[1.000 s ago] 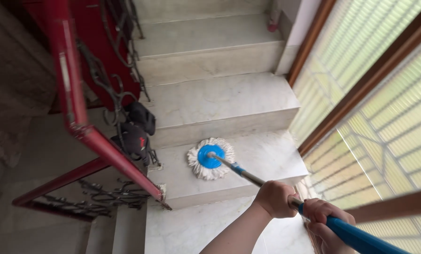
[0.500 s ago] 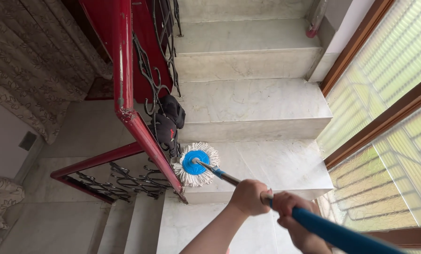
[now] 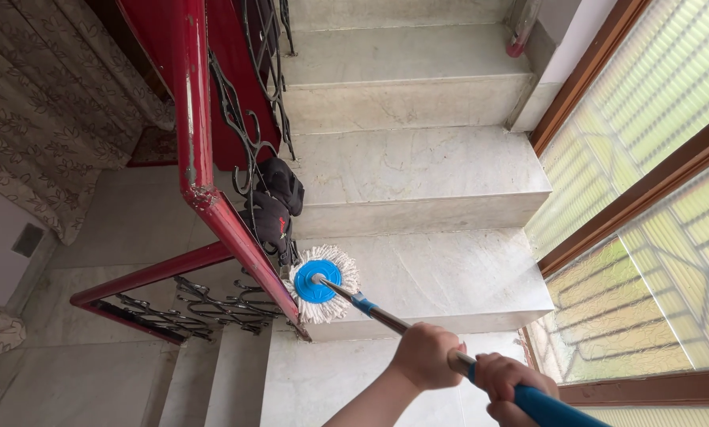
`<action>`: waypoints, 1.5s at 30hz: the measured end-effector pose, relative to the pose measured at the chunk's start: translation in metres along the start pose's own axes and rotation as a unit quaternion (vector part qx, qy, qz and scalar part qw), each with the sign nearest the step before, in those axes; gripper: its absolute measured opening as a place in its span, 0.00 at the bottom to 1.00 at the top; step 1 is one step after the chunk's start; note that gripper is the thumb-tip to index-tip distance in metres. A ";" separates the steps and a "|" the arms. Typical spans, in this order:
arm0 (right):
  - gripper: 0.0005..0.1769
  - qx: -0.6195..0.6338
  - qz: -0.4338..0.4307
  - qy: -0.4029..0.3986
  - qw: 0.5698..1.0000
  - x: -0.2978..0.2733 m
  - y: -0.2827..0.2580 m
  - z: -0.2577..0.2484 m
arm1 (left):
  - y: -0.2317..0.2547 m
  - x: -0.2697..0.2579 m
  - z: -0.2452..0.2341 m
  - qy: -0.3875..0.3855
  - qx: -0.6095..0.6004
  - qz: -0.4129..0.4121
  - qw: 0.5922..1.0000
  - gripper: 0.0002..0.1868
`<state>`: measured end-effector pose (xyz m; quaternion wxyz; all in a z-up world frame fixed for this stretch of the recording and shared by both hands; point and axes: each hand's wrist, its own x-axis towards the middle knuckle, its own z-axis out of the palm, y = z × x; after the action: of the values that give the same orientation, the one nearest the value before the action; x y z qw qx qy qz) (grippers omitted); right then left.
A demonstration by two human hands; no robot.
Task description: Mopping a marble staircase in a home environment.
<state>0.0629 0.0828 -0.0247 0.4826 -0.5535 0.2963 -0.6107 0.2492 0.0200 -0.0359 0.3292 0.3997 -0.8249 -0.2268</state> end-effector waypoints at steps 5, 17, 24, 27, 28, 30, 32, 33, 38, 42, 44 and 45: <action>0.13 0.067 0.039 0.016 0.997 0.035 -0.012 0.009 | -0.022 0.024 0.003 0.029 -0.018 0.040 0.999 0.21; 0.12 -0.096 0.040 -0.035 0.994 -0.016 -0.051 -0.043 | 0.020 0.015 0.055 0.117 -0.023 0.082 0.989 0.20; 0.10 -0.225 0.040 0.128 0.965 -0.082 -0.095 -0.116 | 0.089 0.045 0.129 0.084 -0.109 0.150 0.979 0.17; 0.09 -0.279 0.030 0.188 0.941 -0.106 -0.111 -0.134 | 0.110 0.059 0.166 0.053 -0.138 0.187 0.971 0.16; 0.08 -0.306 0.029 0.216 0.927 -0.112 -0.115 -0.140 | 0.117 0.064 0.178 0.033 -0.140 0.199 0.969 0.15; 0.06 -0.320 0.034 0.258 0.911 -0.117 -0.124 -0.149 | 0.132 0.078 0.192 0.014 -0.161 0.214 0.963 0.16; 0.05 -0.331 0.039 0.295 0.895 -0.119 -0.128 -0.155 | 0.141 0.093 0.203 -0.002 -0.179 0.227 0.957 0.16; 0.04 -0.316 0.005 0.308 0.897 -0.119 -0.129 -0.157 | 0.145 0.102 0.206 -0.053 -0.175 0.227 0.956 0.17; 0.09 -0.269 -0.053 0.364 0.890 -0.116 -0.112 -0.187 | 0.146 0.136 0.209 -0.203 -0.161 0.214 0.942 0.17; 0.04 -0.176 0.009 0.345 0.922 -0.100 -0.091 -0.172 | 0.117 0.151 0.207 -0.281 -0.120 0.195 0.932 0.16; 0.07 -0.184 0.019 0.323 0.928 -0.081 -0.077 -0.154 | 0.094 0.154 0.200 -0.306 -0.083 0.191 0.929 0.17; 0.07 -0.272 0.019 0.285 0.919 -0.068 -0.074 -0.138 | 0.080 0.154 0.193 -0.286 -0.077 0.204 0.933 0.14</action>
<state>-0.0949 0.1480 -0.0139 0.2203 -0.4597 0.5867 -0.6292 -0.0031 -0.0368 -0.0600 0.1486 0.1146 -0.9278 -0.3226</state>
